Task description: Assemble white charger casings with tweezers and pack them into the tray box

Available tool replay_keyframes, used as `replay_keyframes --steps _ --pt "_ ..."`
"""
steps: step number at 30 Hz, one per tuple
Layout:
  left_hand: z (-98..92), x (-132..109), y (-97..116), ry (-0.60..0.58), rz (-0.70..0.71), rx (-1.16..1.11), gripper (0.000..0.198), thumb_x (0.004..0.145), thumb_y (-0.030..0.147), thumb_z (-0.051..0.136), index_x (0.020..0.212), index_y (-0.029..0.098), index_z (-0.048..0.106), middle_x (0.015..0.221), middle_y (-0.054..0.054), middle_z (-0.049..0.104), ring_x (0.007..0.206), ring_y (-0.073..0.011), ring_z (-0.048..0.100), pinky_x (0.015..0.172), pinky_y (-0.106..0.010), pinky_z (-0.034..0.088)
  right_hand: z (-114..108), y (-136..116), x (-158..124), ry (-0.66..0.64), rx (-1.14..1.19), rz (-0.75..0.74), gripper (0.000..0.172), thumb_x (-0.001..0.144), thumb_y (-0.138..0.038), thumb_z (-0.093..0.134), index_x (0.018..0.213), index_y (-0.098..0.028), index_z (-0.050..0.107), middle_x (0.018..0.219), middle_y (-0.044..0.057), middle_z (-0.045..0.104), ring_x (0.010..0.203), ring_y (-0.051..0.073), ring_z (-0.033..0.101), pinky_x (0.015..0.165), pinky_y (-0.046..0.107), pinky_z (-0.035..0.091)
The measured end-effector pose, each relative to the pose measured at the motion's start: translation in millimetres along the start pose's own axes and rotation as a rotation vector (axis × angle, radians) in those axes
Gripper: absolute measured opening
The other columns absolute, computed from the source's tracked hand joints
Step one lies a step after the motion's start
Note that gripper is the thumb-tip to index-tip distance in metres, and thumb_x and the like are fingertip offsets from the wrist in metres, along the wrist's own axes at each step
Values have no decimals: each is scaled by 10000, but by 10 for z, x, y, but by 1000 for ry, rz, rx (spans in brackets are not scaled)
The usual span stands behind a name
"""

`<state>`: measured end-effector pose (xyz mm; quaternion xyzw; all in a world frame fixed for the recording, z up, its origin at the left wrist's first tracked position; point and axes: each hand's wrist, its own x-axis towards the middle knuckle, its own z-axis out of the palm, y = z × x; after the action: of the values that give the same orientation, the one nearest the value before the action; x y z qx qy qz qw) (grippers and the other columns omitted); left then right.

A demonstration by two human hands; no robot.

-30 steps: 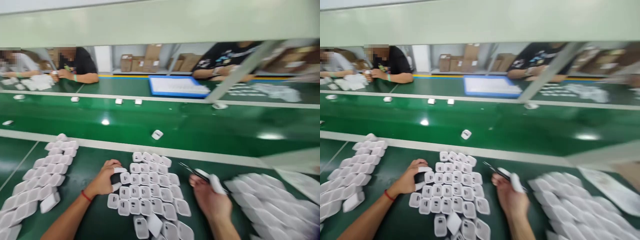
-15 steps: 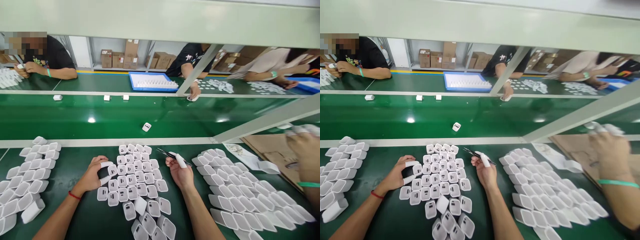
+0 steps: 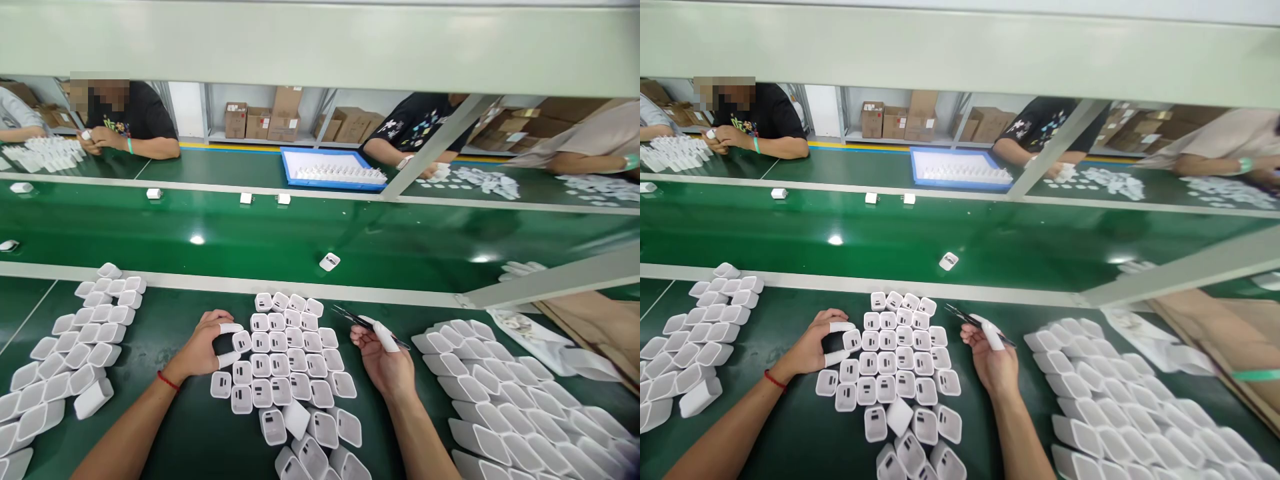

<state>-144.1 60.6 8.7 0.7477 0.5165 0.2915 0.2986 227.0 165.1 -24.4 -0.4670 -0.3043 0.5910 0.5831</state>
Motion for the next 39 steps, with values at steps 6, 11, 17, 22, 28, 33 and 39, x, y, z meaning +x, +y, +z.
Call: replay_keyframes --steps 6,11,17,22,28,33,39 --pt "3 -2 0 14 3 4 315 788 274 695 1097 240 641 1125 -61 660 1179 -267 509 1007 -423 357 22 -10 -7 21 3 16 405 522 -470 890 723 -155 735 666 82 703 604 161 635 568 259 538" --pt "-3 2 10 23 4 7 320 785 294 693 1093 225 645 1109 -73 665 1162 -273 521 991 -426 370 47 -24 -12 30 -3 31 428 490 -484 904 723 -162 743 663 74 704 597 154 628 567 250 536" --pt "1 2 10 18 3 13 328 773 271 689 1094 220 644 1111 -76 662 1171 -273 517 1001 -432 368 36 -22 -14 28 -15 27 404 509 -488 893 713 -172 745 672 71 705 601 164 630 568 271 537" --pt "1 -4 -4 8 -7 24 335 770 262 691 1097 215 634 1127 -85 653 1176 -280 514 1008 -441 367 -11 7 0 15 -30 15 362 569 -478 860 709 -168 735 679 75 704 604 177 629 561 298 529" --pt "-20 3 25 1 -13 39 294 806 312 668 1078 205 635 1150 -100 644 1181 -287 514 1006 -442 383 -45 26 15 -4 -43 0 329 636 -462 819 727 -162 722 691 81 703 607 182 630 562 308 517" --pt "-18 4 23 -4 -10 40 295 822 313 651 1097 206 627 1159 -97 644 1181 -281 514 1003 -439 381 -37 17 6 -16 -50 -9 338 636 -466 820 739 -160 722 693 78 704 613 179 631 573 305 520" --pt "-11 4 18 -2 -5 40 289 831 340 645 1082 197 638 1153 -106 644 1174 -289 519 999 -447 384 -22 10 -3 -25 -56 -23 311 670 -448 791 772 -164 716 705 78 707 626 191 640 572 320 525"
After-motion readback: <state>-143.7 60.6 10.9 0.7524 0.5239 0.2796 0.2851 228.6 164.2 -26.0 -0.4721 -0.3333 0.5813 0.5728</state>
